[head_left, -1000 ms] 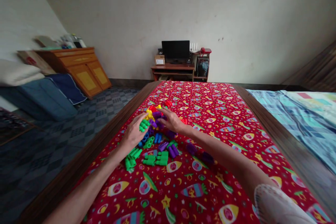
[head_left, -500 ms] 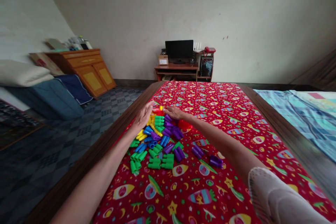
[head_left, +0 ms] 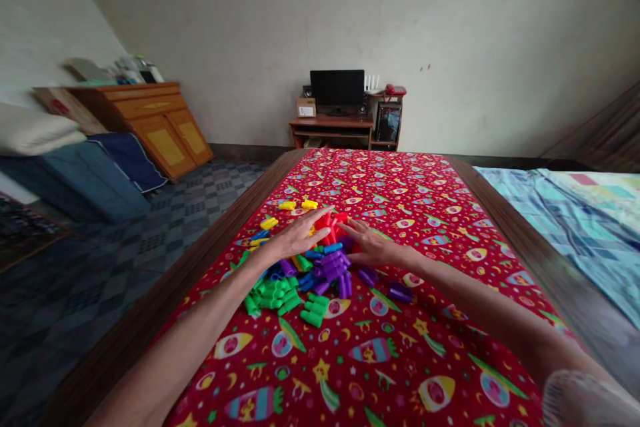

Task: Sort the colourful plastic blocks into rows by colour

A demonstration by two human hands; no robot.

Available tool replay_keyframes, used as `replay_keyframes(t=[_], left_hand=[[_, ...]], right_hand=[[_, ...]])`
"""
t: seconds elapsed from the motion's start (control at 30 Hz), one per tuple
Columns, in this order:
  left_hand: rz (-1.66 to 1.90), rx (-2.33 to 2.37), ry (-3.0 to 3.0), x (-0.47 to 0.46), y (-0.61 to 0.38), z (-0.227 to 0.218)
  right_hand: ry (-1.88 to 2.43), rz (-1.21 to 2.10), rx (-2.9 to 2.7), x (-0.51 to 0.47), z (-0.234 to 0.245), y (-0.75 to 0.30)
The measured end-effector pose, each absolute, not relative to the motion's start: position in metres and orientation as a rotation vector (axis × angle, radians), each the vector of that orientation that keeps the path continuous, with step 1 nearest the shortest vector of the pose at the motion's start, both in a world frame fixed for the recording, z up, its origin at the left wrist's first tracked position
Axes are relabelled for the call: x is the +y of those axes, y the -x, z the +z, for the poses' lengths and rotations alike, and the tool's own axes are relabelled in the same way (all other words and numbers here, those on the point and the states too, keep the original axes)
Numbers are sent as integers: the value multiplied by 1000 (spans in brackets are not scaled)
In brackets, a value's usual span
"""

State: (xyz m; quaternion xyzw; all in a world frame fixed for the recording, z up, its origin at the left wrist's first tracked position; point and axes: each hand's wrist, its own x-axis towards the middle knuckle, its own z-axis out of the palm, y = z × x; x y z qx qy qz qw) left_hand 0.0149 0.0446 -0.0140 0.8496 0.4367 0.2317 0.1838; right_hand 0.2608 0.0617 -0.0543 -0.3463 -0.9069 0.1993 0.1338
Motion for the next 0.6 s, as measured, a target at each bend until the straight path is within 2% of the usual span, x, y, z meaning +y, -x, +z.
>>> replay_keyframes(t=[0.1,0.2,0.33,0.4,0.5,0.6], left_hand=[[751,1185,-2339,17,-11,-7],[777,1394,-2334,-8,24,-13],[750,1864,-2276,-38,79,-43],[635,1861,-2228,-49,91,-61],[552,1790,-2230,-56,82,-73],[619,1742,-2237,-51,56,-67]], right_hand=[[841,602,-2589,44,-46,-259],[829,490,-2604,20,-33,-287],[951,370,-2711,-17,-37,-342],[984,378,-2745,-31,-45,-350],[1012,425,-2729,-32,-55,-323],[962,520,-2636,-15,-57,-272]])
